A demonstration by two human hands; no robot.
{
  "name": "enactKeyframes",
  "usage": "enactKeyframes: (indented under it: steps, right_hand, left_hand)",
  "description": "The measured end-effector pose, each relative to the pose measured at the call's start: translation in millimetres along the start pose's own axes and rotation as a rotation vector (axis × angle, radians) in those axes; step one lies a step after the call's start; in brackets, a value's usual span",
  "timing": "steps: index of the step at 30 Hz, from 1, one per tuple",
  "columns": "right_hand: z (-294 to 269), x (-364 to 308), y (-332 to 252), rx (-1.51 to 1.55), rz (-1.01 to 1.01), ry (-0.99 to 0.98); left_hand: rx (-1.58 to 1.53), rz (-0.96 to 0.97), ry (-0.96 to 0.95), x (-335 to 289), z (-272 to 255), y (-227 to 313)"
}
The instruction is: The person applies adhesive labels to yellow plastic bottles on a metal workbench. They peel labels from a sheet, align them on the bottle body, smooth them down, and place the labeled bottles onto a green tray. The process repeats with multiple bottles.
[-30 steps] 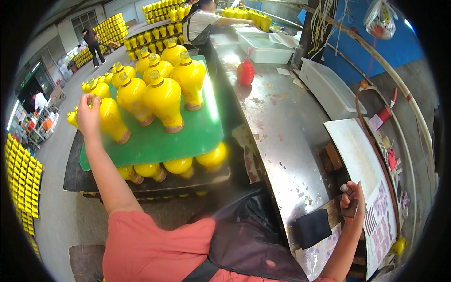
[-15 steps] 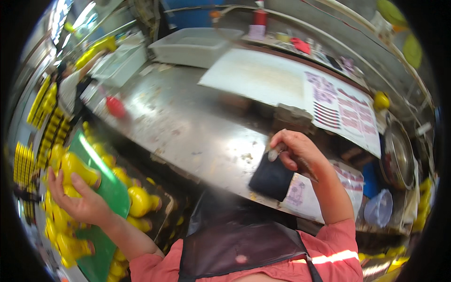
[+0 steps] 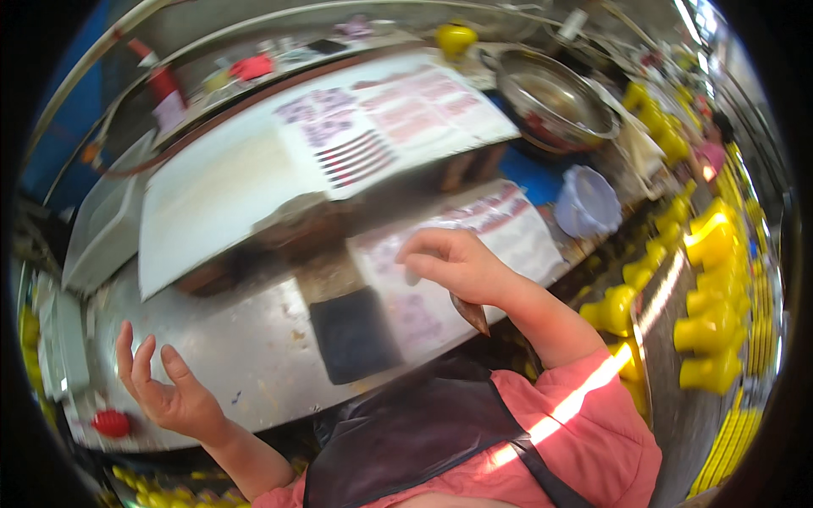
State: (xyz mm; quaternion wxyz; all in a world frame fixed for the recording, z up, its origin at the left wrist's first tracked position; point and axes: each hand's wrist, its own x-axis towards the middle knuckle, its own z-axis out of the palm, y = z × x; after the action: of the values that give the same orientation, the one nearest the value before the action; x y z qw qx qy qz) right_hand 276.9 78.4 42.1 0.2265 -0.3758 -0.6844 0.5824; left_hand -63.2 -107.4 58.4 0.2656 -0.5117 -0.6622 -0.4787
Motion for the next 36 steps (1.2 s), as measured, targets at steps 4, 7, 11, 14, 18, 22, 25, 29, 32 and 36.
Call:
enactKeyframes:
  steps: [4, 7, 11, 14, 18, 22, 25, 29, 32, 36]
  right_hand:
    - [-36, -65, -1, -0.346, -0.053, 0.453]
    - [-64, -128, -7, -0.747, -0.113, 0.859]
    - [-101, -218, -29, -1.112, 0.038, 1.334]
    - [-144, -292, -58, -1.554, 0.488, 1.635]
    - [-197, -379, -78, -1.844, 0.768, 1.743]
    - [-254, -442, -72, -1.683, 1.129, 1.525]
    - [-295, -470, -53, -1.437, 1.278, 1.341]
    - [-302, -478, -39, -1.543, 1.182, 1.419]
    - [-270, -450, -51, -1.594, 0.991, 1.400]
    - [-203, -383, -82, -1.534, 0.633, 1.364]
  left_hand:
    - [-0.195, 0.075, -0.127, 14, 49, 12]
    - [-0.350, 0.060, -0.277, 19, 81, 33]
    - [-0.454, 0.310, -0.376, 21, 109, 62]
    - [-0.493, 0.425, -0.452, 21, 115, 79]
    - [-0.546, 0.425, -0.543, 22, 114, 98]
    - [-0.557, 0.425, -0.550, 23, 108, 106]
    - [-0.564, 0.441, -0.546, 23, 102, 105]
    - [-0.581, 0.414, -0.554, 17, 98, 101]
    - [-0.610, 0.433, -0.562, 10, 99, 98]
    - [-0.675, 0.475, -0.627, -1, 106, 106]
